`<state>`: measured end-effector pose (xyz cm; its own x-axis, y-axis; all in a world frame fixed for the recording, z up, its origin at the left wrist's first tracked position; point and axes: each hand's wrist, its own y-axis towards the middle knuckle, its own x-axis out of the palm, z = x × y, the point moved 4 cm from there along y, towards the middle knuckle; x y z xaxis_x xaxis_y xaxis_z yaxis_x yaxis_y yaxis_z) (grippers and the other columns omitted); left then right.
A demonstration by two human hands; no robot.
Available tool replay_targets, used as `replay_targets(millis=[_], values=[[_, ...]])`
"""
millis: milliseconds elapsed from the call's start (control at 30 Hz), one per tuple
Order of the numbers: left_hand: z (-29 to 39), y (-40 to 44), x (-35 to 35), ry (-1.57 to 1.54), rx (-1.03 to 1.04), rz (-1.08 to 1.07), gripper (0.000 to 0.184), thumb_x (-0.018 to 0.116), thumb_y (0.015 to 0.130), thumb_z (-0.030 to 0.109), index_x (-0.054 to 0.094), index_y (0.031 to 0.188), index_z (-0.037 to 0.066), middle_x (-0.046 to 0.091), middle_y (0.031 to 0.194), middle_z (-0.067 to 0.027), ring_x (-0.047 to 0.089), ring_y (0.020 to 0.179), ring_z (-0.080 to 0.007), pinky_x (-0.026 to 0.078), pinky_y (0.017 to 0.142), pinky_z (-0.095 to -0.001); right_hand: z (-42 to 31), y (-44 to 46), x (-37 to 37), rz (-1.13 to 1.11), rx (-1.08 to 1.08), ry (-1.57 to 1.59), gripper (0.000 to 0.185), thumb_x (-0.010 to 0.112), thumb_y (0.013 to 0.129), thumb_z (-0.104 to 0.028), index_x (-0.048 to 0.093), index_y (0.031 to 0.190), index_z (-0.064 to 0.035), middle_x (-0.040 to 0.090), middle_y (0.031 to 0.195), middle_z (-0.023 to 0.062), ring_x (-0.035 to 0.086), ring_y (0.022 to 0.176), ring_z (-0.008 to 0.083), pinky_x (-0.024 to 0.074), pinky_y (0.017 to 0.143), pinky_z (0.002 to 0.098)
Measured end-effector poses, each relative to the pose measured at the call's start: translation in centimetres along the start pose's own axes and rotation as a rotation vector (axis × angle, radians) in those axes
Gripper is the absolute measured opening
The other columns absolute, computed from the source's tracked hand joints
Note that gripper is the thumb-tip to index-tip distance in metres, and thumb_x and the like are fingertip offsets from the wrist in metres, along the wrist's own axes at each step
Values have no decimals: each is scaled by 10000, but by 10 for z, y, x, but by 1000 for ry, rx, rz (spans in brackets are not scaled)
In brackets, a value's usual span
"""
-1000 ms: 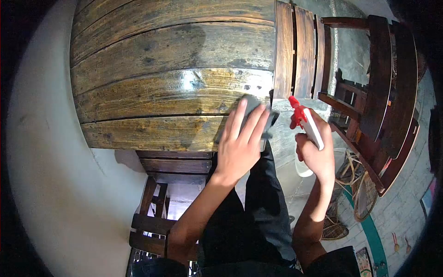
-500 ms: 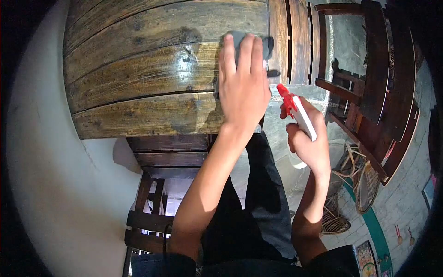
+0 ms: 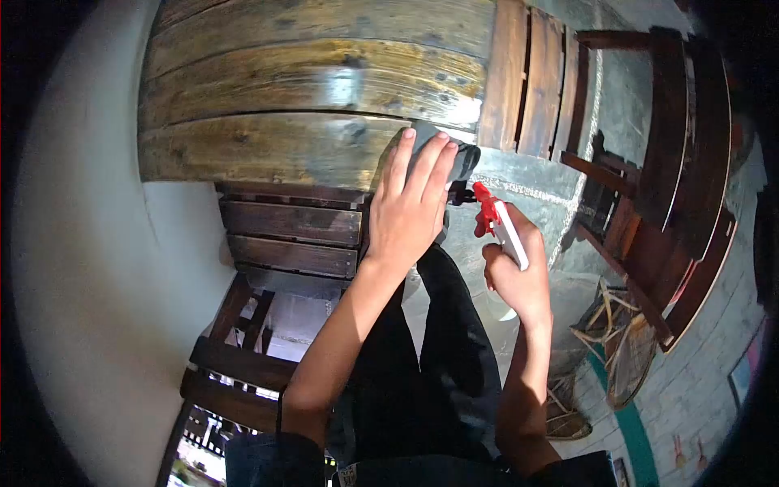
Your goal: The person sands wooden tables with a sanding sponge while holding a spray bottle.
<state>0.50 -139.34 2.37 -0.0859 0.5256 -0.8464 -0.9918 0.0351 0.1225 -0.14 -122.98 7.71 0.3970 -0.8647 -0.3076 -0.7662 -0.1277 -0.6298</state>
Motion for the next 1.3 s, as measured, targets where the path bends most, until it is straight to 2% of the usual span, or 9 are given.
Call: replay_targets(millis=[200, 433, 600, 800, 900, 967, 1033, 1200, 1300], values=[[-56, -3, -39, -32, -135, 110, 542, 662, 923, 44, 566, 1455, 78, 525, 1537, -67, 403, 1487, -390, 391, 1204, -501, -35, 10, 43, -1, -18, -38, 374, 490, 742, 81, 652, 1077, 39, 682, 860, 133, 680, 799, 214, 525, 761, 334], [-189, -23, -126, -1, -348, 268, 466, 624, 942, 10, 576, 1405, 39, 551, 1488, -138, 425, 1450, -436, 370, 1211, -530, -98, 27, 173, -170, -130, -38, 334, 515, 757, 53, 641, 1066, 38, 651, 834, 135, 624, 773, 209, 510, 761, 339], [-289, -47, -181, 98, -468, 507, 386, 563, 1007, 55, 564, 1392, 27, 575, 1452, -162, 466, 1403, -443, 338, 1232, -519, -137, 39, 276, -309, -144, -12, 305, 537, 819, 42, 635, 1108, 41, 654, 902, 88, 615, 816, 163, 498, 737, 312], [-366, -60, -220, 121, -572, 721, 357, 559, 1021, 96, 567, 1371, 21, 611, 1389, -197, 551, 1307, -398, 408, 1134, -508, -200, 64, 363, -445, -87, -68, 310, 555, 839, 24, 669, 1127, 19, 658, 909, 69, 633, 722, 130, 500, 570, 292], [-376, -60, -223, 229, -606, 691, 411, 632, 980, 126, 565, 1375, 34, 598, 1396, -165, 522, 1337, -405, 449, 1135, -494, -209, 82, 380, -472, -167, -173, 292, 566, 849, -9, 672, 1120, 5, 656, 905, 78, 628, 681, 126, 467, 480, 295], [-378, -58, -219, 235, -591, 677, 403, 620, 983, 117, 568, 1372, 27, 599, 1398, -172, 519, 1335, -409, 430, 1148, -499, -216, 81, 379, -516, -247, -94, 206, 560, 904, -30, 653, 1079, 26, 665, 821, 83, 555, 480, 134, 439, 421, 295], [-371, -54, -213, 217, -563, 659, 395, 608, 986, 108, 572, 1369, 21, 599, 1400, -179, 516, 1333, -413, 410, 1161, -505, -198, 87, 365, -423, -407, -190, 234, 576, 930, -59, 647, 1139, 20, 675, 867, 78, 578, 519, 121, 450, 438, 284], [-313, -33, -184, 281, -381, 569, 373, 527, 1048, 138, 578, 1397, 15, 610, 1415, -186, 508, 1346, -425, 342, 1182, -520, -170, 68, 298, -404, -231, -55, 381, 544, 879, -5, 632, 1250, 1, 676, 947, 43, 611, 691, 95, 480, 565, 262], [-258, -15, -155, 223, -342, 472, 374, 523, 1051, 130, 575, 1406, 24, 600, 1443, -167, 487, 1379, -426, 326, 1199, -518, -150, 50, 235, -253, -289, -29, 356, 515, 807, 57, 651, 1133, 24, 657, 903, 62, 627, 843, 142, 499, 747, 293]])
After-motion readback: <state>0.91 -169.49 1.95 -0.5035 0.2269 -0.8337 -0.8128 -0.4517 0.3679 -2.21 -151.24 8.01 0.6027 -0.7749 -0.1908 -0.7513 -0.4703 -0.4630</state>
